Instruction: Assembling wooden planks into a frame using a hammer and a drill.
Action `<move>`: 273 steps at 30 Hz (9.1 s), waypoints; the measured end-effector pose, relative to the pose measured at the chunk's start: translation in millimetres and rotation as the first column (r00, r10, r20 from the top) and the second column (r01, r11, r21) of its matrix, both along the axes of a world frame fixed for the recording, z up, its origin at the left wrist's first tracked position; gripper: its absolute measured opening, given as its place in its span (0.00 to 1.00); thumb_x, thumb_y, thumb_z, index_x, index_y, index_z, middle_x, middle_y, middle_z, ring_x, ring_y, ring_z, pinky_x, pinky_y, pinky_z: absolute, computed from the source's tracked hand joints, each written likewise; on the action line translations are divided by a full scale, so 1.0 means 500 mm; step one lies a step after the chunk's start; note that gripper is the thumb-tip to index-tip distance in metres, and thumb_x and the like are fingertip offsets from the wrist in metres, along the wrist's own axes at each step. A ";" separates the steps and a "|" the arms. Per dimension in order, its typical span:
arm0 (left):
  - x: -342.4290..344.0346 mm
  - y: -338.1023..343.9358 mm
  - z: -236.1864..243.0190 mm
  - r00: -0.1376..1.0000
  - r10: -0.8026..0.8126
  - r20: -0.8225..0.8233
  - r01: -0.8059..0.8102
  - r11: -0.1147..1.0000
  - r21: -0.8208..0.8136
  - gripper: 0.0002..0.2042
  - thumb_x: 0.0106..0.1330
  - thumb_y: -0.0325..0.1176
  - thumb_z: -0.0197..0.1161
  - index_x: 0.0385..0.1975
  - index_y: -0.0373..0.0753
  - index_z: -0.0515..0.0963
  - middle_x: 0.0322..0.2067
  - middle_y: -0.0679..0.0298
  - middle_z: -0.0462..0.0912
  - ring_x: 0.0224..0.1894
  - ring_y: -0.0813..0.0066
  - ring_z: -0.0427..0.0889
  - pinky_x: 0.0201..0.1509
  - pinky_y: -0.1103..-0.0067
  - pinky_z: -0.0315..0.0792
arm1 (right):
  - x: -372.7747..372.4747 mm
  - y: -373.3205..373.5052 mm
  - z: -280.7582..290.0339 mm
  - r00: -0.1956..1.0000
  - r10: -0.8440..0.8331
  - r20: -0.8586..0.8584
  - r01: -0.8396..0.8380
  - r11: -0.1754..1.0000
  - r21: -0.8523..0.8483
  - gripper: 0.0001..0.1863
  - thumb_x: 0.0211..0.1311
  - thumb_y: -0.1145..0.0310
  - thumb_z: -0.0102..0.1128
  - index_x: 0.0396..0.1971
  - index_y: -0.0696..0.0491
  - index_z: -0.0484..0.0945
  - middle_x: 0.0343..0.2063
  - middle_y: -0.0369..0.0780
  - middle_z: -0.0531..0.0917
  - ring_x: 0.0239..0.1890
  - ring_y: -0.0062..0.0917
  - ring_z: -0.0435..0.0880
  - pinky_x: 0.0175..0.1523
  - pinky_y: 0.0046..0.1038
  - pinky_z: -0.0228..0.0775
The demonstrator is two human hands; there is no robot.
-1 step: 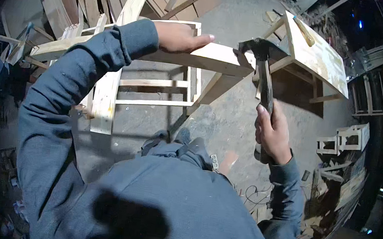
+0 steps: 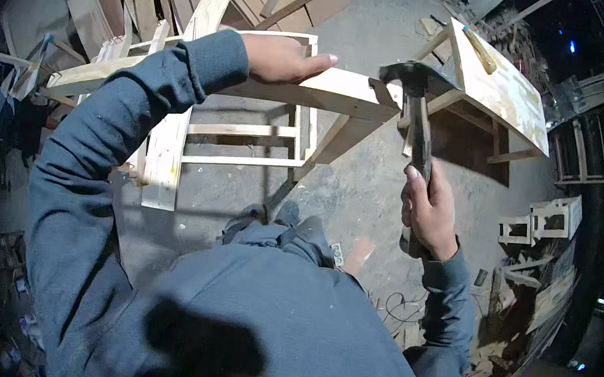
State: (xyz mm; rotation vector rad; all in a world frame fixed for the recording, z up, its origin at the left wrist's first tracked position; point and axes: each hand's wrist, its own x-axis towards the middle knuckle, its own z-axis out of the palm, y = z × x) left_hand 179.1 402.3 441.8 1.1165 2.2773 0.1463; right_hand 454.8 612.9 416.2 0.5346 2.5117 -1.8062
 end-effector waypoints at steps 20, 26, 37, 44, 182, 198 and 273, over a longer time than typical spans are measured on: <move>0.171 -0.241 0.143 0.545 -0.080 -0.835 0.568 0.767 0.298 0.41 0.37 0.68 0.70 0.37 0.32 0.77 0.31 0.54 0.78 0.35 0.57 0.82 0.42 0.66 0.78 | 0.069 0.036 -0.172 0.795 -0.604 -0.060 0.522 0.730 -0.441 0.10 0.70 0.59 0.53 0.38 0.49 0.68 0.15 0.31 0.65 0.11 0.16 0.63 0.16 0.22 0.58; 0.169 -0.246 0.191 0.584 -0.121 -0.803 0.596 0.736 0.322 0.43 0.34 0.68 0.72 0.39 0.31 0.78 0.33 0.53 0.79 0.35 0.56 0.82 0.40 0.67 0.79 | 0.086 0.044 -0.330 0.901 -0.424 0.089 0.433 0.875 -0.216 0.11 0.68 0.62 0.55 0.38 0.53 0.69 0.18 0.35 0.71 0.17 0.21 0.72 0.22 0.28 0.66; 0.216 -0.287 0.213 0.920 0.390 0.041 -0.367 0.820 0.440 0.38 0.56 0.69 0.56 0.30 0.28 0.77 0.22 0.64 0.76 0.25 0.77 0.74 0.29 0.79 0.67 | -0.060 -0.131 -0.681 0.981 -0.053 0.185 -0.058 0.834 0.548 0.40 0.56 0.75 0.53 0.70 0.41 0.54 0.49 0.54 0.74 0.51 0.50 0.76 0.50 0.43 0.74; 0.295 -0.406 0.125 0.699 0.695 0.168 -0.714 0.667 0.210 0.40 0.61 0.71 0.47 0.32 0.29 0.76 0.24 0.70 0.74 0.30 0.83 0.69 0.31 0.82 0.63 | -0.112 -0.163 -0.819 0.930 -0.015 0.367 -0.235 0.742 0.627 0.41 0.62 0.78 0.43 0.71 0.30 0.44 0.50 0.54 0.69 0.47 0.52 0.76 0.49 0.48 0.74; 0.909 -0.607 -1.362 0.767 0.546 0.338 -0.432 0.828 -0.358 0.38 0.50 0.73 0.56 0.43 0.41 0.80 0.43 0.49 0.82 0.48 0.51 0.80 0.53 0.64 0.72 | 0.710 -0.672 -0.717 0.807 -0.291 0.514 0.253 0.957 0.144 0.25 0.46 0.70 0.67 0.49 0.52 0.76 0.32 0.50 0.83 0.33 0.48 0.83 0.38 0.38 0.76; 0.927 -0.614 -1.374 0.782 0.493 0.382 -0.406 0.867 -0.288 0.27 0.48 0.48 0.67 0.48 0.42 0.75 0.46 0.50 0.80 0.50 0.51 0.79 0.52 0.62 0.73 | 0.637 -0.635 -0.704 0.692 -0.219 0.688 0.158 0.976 0.151 0.22 0.45 0.68 0.66 0.43 0.57 0.77 0.30 0.54 0.82 0.37 0.51 0.82 0.39 0.40 0.76; 0.953 -0.611 -1.385 0.867 0.441 0.232 -0.409 0.896 -0.176 0.22 0.50 0.46 0.68 0.42 0.45 0.73 0.38 0.53 0.80 0.42 0.51 0.80 0.42 0.58 0.75 | 0.587 -0.640 -0.758 0.742 -0.154 0.652 0.091 0.987 0.130 0.25 0.43 0.69 0.66 0.46 0.59 0.76 0.31 0.56 0.82 0.35 0.53 0.82 0.40 0.44 0.75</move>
